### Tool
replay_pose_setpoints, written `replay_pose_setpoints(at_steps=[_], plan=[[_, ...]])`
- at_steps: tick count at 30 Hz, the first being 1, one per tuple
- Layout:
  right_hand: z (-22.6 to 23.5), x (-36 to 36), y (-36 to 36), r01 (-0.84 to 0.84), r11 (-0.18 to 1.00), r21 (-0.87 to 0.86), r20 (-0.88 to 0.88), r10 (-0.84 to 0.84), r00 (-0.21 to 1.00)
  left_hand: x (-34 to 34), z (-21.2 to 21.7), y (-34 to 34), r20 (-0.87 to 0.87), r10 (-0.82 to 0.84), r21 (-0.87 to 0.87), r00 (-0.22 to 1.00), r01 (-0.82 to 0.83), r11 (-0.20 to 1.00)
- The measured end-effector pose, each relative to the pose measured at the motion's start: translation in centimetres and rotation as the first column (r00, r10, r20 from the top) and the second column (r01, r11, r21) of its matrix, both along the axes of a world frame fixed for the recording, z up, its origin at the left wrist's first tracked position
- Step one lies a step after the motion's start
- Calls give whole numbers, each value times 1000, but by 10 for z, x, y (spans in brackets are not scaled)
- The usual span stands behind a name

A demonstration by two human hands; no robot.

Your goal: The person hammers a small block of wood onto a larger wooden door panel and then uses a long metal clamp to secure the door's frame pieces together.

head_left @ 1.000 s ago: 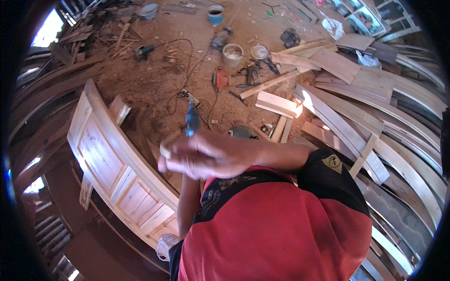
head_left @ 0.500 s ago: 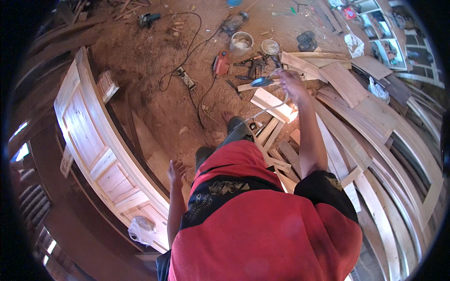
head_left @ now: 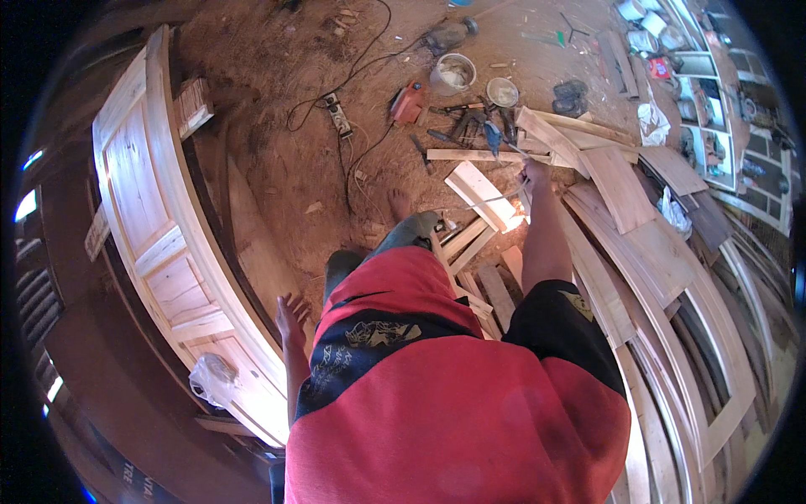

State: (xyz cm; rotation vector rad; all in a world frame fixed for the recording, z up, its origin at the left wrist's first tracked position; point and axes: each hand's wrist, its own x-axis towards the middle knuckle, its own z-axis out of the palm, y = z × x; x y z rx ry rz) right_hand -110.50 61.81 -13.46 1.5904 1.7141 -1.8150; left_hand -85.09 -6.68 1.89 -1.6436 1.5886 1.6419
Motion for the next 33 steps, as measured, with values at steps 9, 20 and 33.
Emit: replay_pose_setpoints(at_steps=[9, 20, 33], plan=[[-27, -22, -19, 104, 920, -379, -192, -189, 963, -21, 26, 17, -98, -55, -42, 994, 51, 998], [-8, -59, 1, 238, 885, -400, -284, -366, 886, 24, 19, 13, -7, -10, -77, 1000, 10, 997], [-9, -62, -3, 234, 897, -374, -348, -370, 861, 10, 29, 23, -87, -7, -93, 996, -1, 996]])
